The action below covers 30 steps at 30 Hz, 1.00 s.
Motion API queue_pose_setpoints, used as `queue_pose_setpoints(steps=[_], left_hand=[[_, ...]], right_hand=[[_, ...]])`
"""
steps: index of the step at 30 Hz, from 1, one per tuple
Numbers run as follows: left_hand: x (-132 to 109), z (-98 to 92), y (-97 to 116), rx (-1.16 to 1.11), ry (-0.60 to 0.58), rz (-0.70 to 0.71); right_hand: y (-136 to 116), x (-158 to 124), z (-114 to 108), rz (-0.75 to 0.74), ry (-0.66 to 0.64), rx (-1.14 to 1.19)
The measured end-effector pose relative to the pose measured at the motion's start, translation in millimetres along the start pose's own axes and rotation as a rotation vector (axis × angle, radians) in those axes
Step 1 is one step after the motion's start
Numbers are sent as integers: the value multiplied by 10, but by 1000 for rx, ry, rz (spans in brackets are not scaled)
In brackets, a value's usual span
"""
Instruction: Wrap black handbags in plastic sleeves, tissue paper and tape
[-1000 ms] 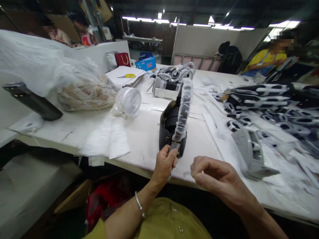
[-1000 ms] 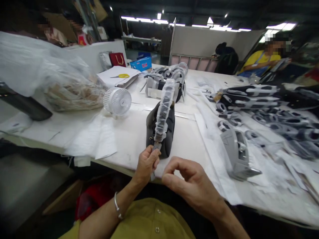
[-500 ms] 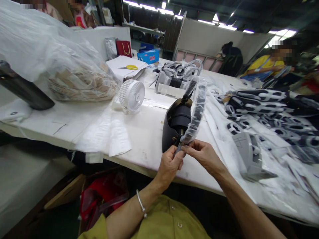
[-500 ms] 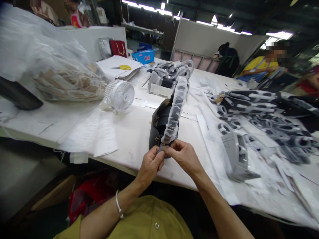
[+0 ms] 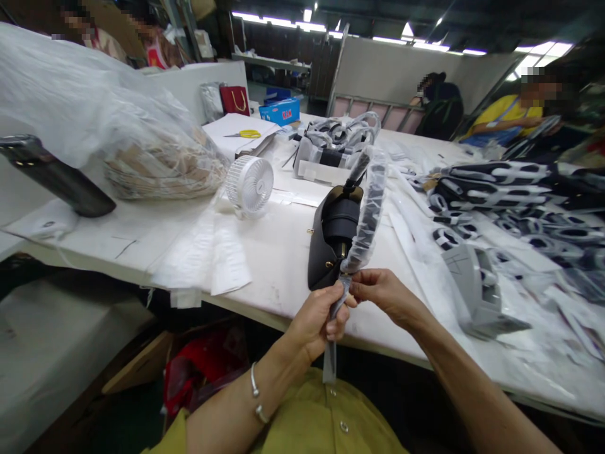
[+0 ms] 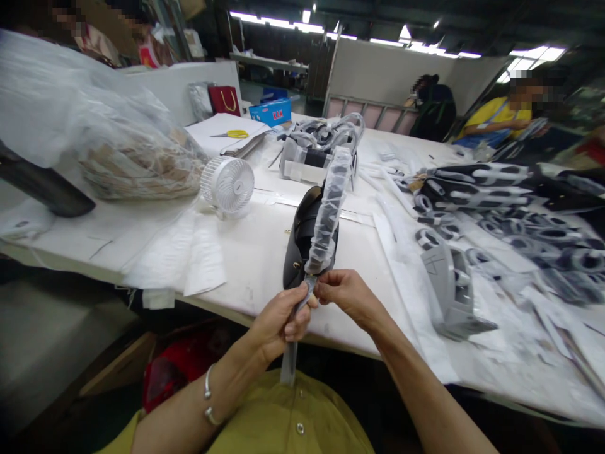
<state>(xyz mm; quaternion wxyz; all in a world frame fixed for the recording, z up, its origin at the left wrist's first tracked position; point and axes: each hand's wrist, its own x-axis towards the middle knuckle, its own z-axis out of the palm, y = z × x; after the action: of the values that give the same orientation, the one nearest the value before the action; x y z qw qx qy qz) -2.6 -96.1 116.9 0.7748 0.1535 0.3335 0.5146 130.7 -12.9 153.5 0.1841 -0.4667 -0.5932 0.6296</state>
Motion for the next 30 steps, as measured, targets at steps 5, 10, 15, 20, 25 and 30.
queue_pose_setpoints(steps=[5, 10, 15, 20, 25, 30], left_hand=[[-43, 101, -55, -71, 12, -19], [-22, 112, -147, 31, 133, 143], [3, 103, -190, 195, 216, 274], [44, 117, -239, 233, 202, 314], [76, 107, -233, 78, 126, 233], [85, 50, -216, 27, 12, 147]], right_hand=[[161, 98, 129, -34, 149, -64], [157, 2, 48, -108, 276, -347], [64, -244, -14, -101, 205, -261], [175, -233, 199, -121, 161, 163], [212, -158, 229, -48, -13, 419], [266, -83, 108, 41, -122, 473]])
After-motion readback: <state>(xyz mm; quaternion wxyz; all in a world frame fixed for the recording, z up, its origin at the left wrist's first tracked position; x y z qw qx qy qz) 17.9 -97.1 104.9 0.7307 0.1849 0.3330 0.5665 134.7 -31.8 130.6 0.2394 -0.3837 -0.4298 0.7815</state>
